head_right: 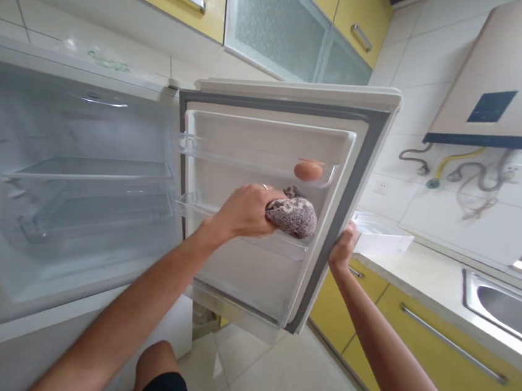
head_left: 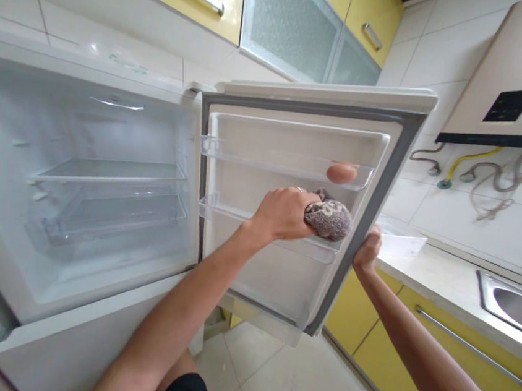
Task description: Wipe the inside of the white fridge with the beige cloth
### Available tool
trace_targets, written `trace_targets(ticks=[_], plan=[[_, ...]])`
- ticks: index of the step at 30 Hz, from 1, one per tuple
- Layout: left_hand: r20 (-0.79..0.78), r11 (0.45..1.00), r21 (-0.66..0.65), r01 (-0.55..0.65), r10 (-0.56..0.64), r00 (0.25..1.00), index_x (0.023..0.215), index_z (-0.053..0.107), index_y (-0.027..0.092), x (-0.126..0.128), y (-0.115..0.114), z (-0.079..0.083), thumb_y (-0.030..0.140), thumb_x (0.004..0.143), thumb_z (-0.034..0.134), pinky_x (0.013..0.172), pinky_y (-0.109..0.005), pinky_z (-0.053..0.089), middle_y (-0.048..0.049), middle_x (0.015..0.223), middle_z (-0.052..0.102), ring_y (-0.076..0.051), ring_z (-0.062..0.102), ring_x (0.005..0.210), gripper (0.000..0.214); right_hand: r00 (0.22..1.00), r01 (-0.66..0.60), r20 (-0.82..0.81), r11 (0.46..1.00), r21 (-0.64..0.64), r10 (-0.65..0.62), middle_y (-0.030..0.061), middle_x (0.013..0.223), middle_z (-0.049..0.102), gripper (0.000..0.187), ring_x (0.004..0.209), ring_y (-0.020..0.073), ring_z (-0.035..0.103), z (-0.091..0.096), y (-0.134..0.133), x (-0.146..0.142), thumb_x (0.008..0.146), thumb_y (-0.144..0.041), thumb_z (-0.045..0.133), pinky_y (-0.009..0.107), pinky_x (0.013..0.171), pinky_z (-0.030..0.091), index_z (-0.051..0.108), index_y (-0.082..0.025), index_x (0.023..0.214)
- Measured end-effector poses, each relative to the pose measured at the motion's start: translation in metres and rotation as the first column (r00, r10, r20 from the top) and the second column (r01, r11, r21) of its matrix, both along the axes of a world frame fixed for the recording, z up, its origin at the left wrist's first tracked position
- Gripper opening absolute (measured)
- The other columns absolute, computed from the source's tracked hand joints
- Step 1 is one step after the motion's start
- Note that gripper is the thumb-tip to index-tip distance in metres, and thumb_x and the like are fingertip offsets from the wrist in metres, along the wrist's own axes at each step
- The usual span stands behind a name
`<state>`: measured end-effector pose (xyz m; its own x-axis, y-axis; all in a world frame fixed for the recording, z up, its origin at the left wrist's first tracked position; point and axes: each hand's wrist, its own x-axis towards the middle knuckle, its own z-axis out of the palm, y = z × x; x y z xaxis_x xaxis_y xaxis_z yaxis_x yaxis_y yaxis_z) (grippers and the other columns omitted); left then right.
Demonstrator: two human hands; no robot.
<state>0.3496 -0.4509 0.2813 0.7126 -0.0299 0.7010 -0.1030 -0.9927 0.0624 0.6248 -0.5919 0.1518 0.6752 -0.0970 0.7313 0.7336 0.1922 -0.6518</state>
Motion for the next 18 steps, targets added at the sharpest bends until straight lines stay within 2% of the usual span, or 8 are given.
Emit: trace_targets(ticks=[2, 4, 6, 9, 13, 15, 18], plan=[[-0.169, 0.998, 0.05, 0.035, -0.026, 0.985, 0.094, 0.076, 0.028, 0.02, 0.004, 0.001, 0.03, 0.072, 0.064, 0.079, -0.034, 0.052, -0.0051, 0.092, 0.078, -0.026, 0.072, 0.088, 0.025, 1.0, 0.022, 0.002, 1.0, 0.013, -0.023, -0.0016, 0.082, 0.047, 0.044, 0.085, 0.0176, 0.048, 0.0, 0.0, -0.001, 0.091, -0.064, 0.034, 0.034, 0.078, 0.044, 0.048, -0.023, 0.082], [-0.293, 0.992, 0.026, 0.123, -0.11, 0.95, 0.087, 0.076, 0.028, 0.04, 0.005, -0.002, 0.029, 0.069, 0.065, 0.073, -0.032, 0.05, -0.0043, 0.085, 0.078, -0.025, 0.071, 0.081, 0.021, 0.999, 0.033, 0.004, 0.999, 0.017, -0.033, -0.002, 0.081, 0.047, 0.045, 0.083, 0.0173, 0.048, 0.0, 0.0, -0.001, 0.091, -0.065, 0.034, 0.034, 0.077, 0.044, 0.049, -0.023, 0.082], [-0.343, 0.98, -0.053, 0.19, -0.196, 0.919, 0.081, 0.075, 0.027, 0.057, 0.004, -0.005, 0.027, 0.067, 0.065, 0.065, -0.031, 0.047, -0.0032, 0.077, 0.076, -0.023, 0.068, 0.072, 0.017, 1.0, 0.031, 0.003, 0.999, 0.015, -0.031, -0.0022, 0.08, 0.047, 0.046, 0.083, 0.017, 0.048, 0.0, 0.0, -0.001, 0.091, -0.064, 0.034, 0.033, 0.076, 0.044, 0.05, -0.022, 0.083], [-0.384, 0.954, -0.205, 0.219, -0.284, 0.878, 0.075, 0.072, 0.025, 0.07, 0.006, -0.005, 0.021, 0.064, 0.066, 0.056, -0.029, 0.042, -0.0017, 0.069, 0.071, -0.02, 0.063, 0.063, 0.014, 1.0, 0.025, 0.003, 1.0, 0.012, -0.025, -0.0021, 0.079, 0.046, 0.045, 0.08, 0.0165, 0.046, 0.0, 0.001, 0.002, 0.092, -0.064, 0.034, 0.032, 0.074, 0.043, 0.049, -0.022, 0.081], [-0.476, 0.926, -0.327, 0.191, -0.336, 0.813, 0.061, 0.064, 0.02, 0.072, 0.015, -0.002, 0.013, 0.06, 0.064, 0.05, -0.028, 0.037, -0.0021, 0.059, 0.065, -0.017, 0.057, 0.054, 0.008, 0.999, 0.035, 0.009, 0.999, -0.006, -0.035, -0.0024, 0.077, 0.044, 0.046, 0.077, 0.0161, 0.043, -0.001, 0.002, 0.009, 0.092, -0.064, 0.033, 0.032, 0.072, 0.041, 0.047, -0.023, 0.079], [-0.505, 0.933, -0.332, 0.14, -0.301, 0.809, 0.053, 0.058, 0.02, 0.069, 0.024, -0.001, 0.013, 0.057, 0.064, 0.047, -0.029, 0.034, -0.0027, 0.055, 0.061, -0.016, 0.052, 0.049, 0.01, 0.999, 0.038, 0.011, 0.999, -0.025, -0.038, -0.0027, 0.077, 0.042, 0.047, 0.077, 0.0162, 0.043, -0.001, 0.003, 0.014, 0.092, -0.065, 0.031, 0.032, 0.073, 0.041, 0.047, -0.023, 0.08], [-0.552, 0.942, -0.334, -0.013, -0.185, 0.813, 0.054, 0.059, 0.02, 0.061, 0.048, 0.001, 0.017, 0.055, 0.065, 0.044, -0.028, 0.032, -0.0024, 0.056, 0.061, -0.016, 0.051, 0.048, 0.007, 0.999, 0.033, 0.013, 0.998, -0.053, -0.032, -0.0028, 0.078, 0.042, 0.048, 0.078, 0.0164, 0.043, -0.001, 0.004, 0.024, 0.091, -0.067, 0.03, 0.032, 0.074, 0.04, 0.047, -0.023, 0.081]])
